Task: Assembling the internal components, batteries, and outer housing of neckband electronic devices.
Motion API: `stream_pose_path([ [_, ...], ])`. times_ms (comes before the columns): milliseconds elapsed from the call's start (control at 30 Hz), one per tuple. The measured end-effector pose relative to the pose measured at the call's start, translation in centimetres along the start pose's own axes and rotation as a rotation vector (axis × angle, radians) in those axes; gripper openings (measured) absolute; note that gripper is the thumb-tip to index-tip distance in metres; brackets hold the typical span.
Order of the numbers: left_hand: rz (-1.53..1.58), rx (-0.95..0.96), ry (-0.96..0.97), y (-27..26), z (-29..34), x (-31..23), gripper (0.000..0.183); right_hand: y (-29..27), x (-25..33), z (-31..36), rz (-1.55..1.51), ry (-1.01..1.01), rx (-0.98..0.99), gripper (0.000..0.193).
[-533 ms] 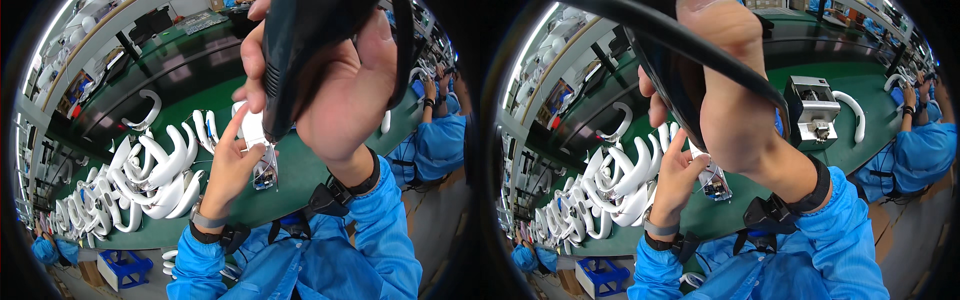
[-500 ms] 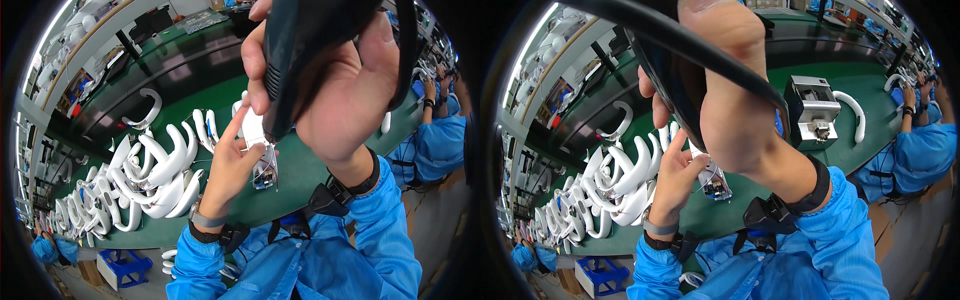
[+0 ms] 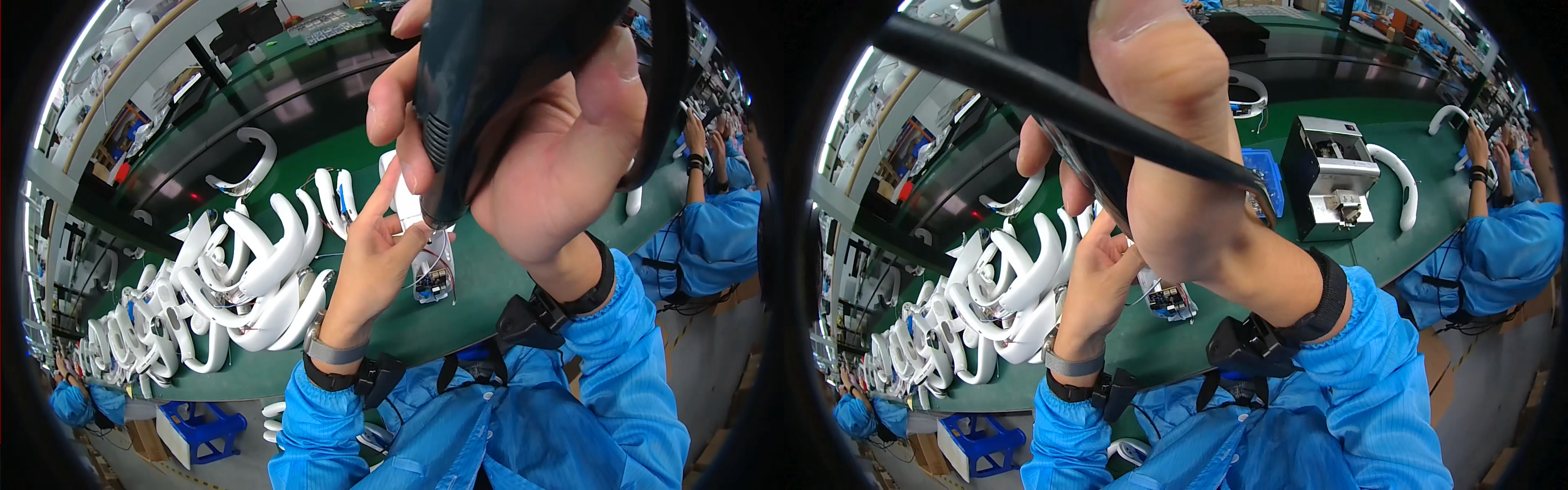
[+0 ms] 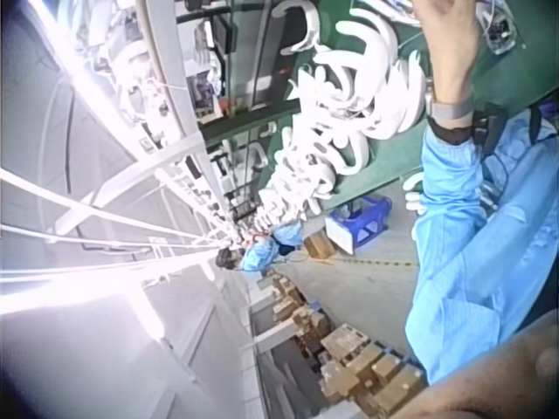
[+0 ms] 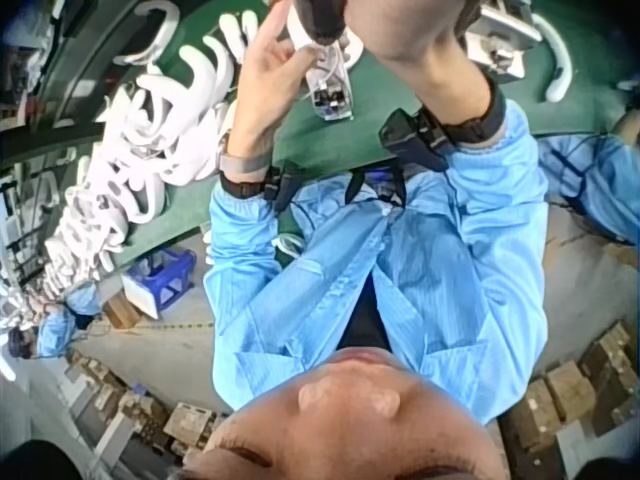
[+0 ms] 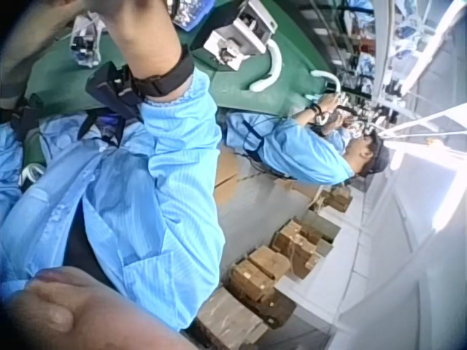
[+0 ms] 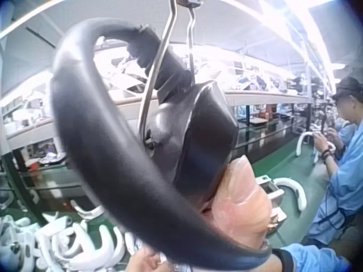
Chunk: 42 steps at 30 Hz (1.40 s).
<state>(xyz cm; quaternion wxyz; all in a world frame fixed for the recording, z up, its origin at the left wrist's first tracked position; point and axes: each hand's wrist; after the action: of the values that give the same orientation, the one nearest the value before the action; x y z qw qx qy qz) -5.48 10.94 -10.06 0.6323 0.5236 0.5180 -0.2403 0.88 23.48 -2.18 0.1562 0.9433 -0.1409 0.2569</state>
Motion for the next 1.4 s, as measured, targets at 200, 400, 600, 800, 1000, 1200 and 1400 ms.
stream_pose_path([
  [200, 0.017, 0.007, 0.021, 0.0, 0.1, 0.0, 0.068, -0.3, 0.0, 0.3, 0.018, 0.020, 0.034, 0.048],
  [400, -0.015, 0.032, 0.078, 0.0, -0.1, 0.2, 0.058, -0.2, -0.2, 0.6, 0.038, 0.044, 0.065, 0.052],
  [600, 0.014, 0.013, 0.020, -0.1, 0.1, -0.2, 0.064, -0.3, 0.2, 0.8, 0.059, 0.050, 0.107, 0.056],
  [800, -0.056, -0.005, 0.003, 0.0, 0.1, 0.0, 0.066, -0.6, 0.8, 0.7, 0.091, 0.049, 0.134, 0.060],
  [1000, 0.033, -0.094, -0.017, 1.2, 0.4, 0.7, 0.067, -3.0, 3.8, 0.6, 0.008, 0.134, 0.024, 0.087],
  [1200, 0.021, -0.132, 0.042, 1.7, 0.6, 1.5, 0.054, -13.7, 2.9, 8.0, 0.490, 0.237, -0.237, 0.091],
  [1400, 0.024, -0.117, 0.019, 1.2, 0.4, 1.8, 0.048, -17.6, -0.3, 13.4, 0.657, 0.281, -0.276, 0.094],
])
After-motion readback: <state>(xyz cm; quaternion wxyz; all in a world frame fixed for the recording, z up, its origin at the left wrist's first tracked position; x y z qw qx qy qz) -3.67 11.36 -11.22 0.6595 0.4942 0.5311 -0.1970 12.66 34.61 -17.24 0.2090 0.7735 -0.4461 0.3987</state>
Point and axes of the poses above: each hand's wrist, its own z-axis away from the middle knuckle, its own y-axis out of the palm, x = y × z, and after that the axes turned 9 degrees about z, right-handed
